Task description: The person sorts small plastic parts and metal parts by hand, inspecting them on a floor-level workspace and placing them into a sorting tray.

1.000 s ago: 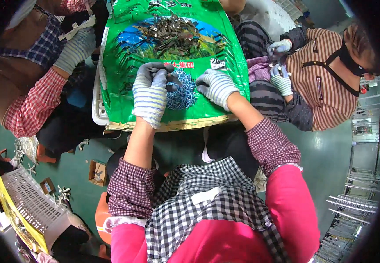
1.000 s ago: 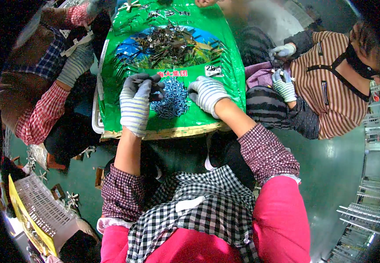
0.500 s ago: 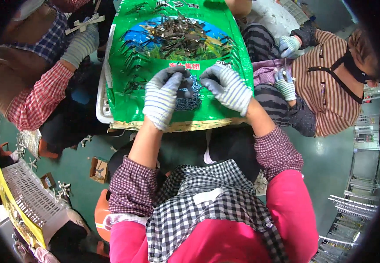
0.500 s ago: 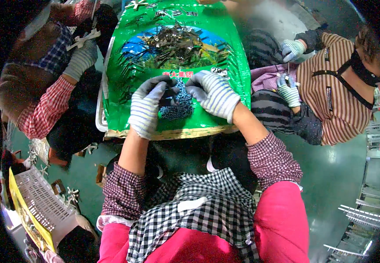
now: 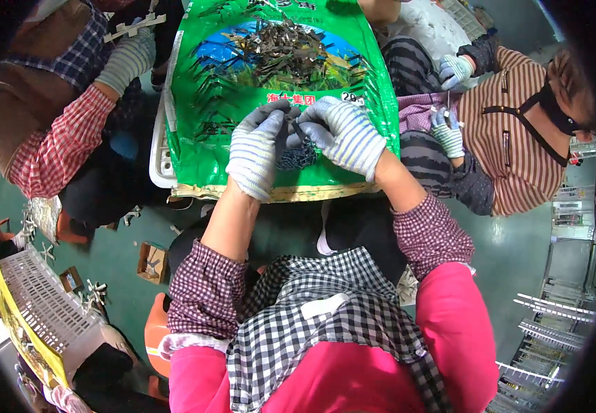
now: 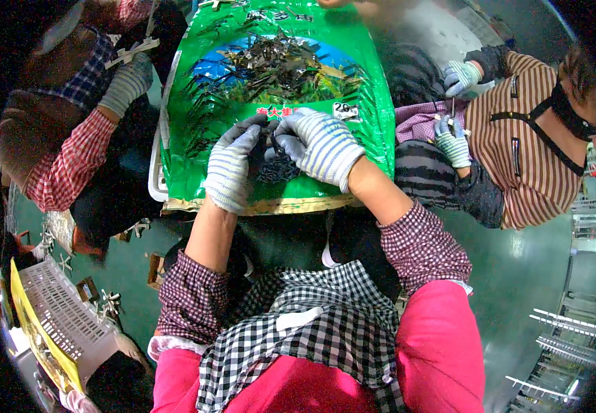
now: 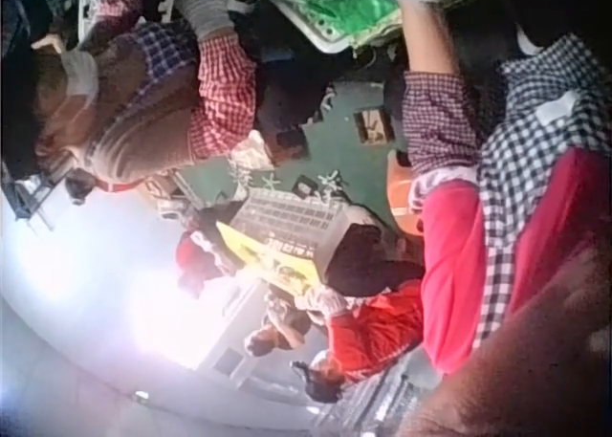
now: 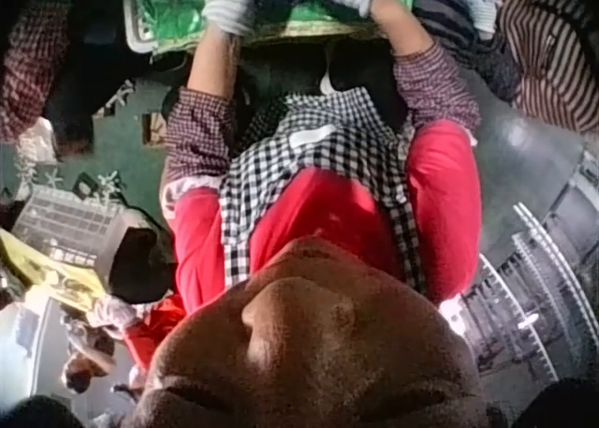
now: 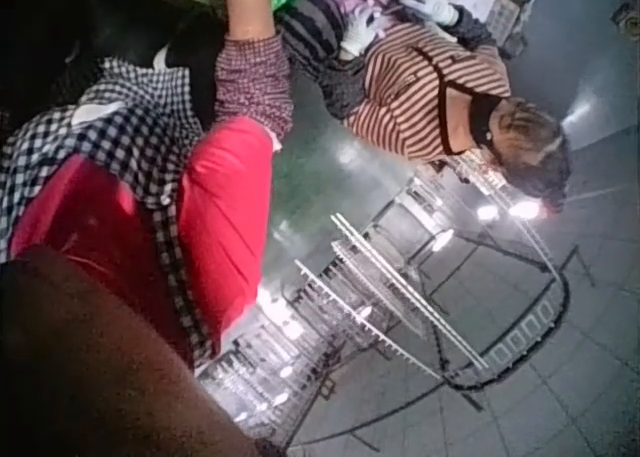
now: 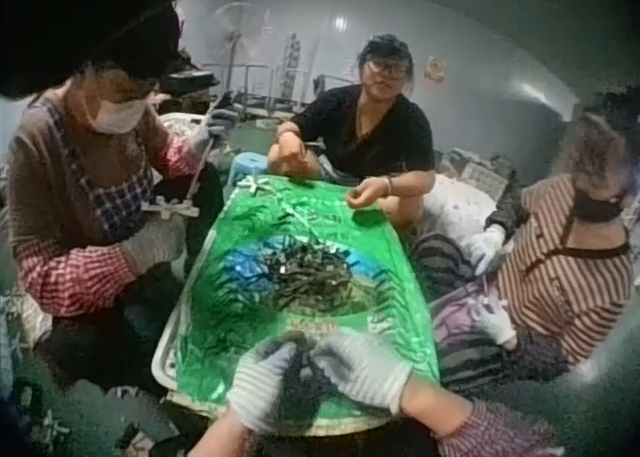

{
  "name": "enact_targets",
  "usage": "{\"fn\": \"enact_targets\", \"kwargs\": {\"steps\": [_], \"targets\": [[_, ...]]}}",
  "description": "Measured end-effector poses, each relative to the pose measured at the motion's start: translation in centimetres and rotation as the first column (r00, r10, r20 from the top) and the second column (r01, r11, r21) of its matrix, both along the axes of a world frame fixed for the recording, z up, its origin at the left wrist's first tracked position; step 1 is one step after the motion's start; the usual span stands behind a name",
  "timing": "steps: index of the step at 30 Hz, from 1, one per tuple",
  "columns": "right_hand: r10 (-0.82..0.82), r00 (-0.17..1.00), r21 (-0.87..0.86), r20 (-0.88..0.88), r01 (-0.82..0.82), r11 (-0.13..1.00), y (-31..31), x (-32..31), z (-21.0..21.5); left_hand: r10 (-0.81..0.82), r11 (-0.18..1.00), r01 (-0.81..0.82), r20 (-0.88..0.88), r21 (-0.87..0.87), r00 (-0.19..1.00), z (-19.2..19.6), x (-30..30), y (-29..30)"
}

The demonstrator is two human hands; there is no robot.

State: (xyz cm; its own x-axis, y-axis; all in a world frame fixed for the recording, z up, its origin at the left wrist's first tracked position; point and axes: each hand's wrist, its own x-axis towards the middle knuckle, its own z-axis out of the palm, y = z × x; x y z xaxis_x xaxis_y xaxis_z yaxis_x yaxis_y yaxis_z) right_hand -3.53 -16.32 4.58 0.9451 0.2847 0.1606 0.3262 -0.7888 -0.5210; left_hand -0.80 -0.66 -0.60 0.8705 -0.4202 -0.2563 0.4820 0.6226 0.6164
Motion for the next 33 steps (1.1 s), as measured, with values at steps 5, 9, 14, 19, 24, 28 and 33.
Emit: {"fn": "enact_targets", "kwargs": {"steps": [5, 9, 14, 19, 24, 28, 33], "targets": [[-0.007, 0.994, -0.044, 0.107, 0.011, 0.999, -0.3, -0.3, 0.8, -0.005, 0.997, 0.002, -0.034, -0.08, 0.999, 0.1, 0.3, -0.2], [0.029, 0.968, -0.157, 0.247, 0.011, 0.987, 0.6, -1.5, 1.8, -0.002, 0.996, -0.001, -0.042, -0.086, 0.999, 0.5, -0.2, 0.0], [0.002, 0.963, -0.185, 0.27, 0.049, 0.982, 1.1, -2.0, -0.2, 0.0, 0.999, -0.002, -0.061, -0.039, 0.998, -0.5, -1.1, 0.5], [0.021, 0.967, -0.24, 0.255, 0.043, 0.97, 1.4, -2.3, 0.2, -0.026, 0.998, 0.024, -0.046, -0.054, 0.999, -0.4, -1.4, 0.5], [-0.016, 0.974, -0.196, 0.226, 0.061, 0.979, 1.3, -1.9, 0.3, -0.058, 0.998, 0.058, -0.033, -0.001, 0.998, -0.6, -0.9, 0.8], [-0.06, 0.99, -0.022, 0.125, 0.064, 0.998, 0.7, -1.5, 0.5, -0.108, 0.994, 0.11, -0.072, 0.028, 0.992, -0.2, -0.9, 0.6], [-0.041, 0.989, -0.046, 0.144, 0.048, 0.998, 0.5, -1.9, 1.0, -0.105, 0.994, 0.103, -0.057, -0.04, 0.993, 0.7, -1.4, 0.4]]}}
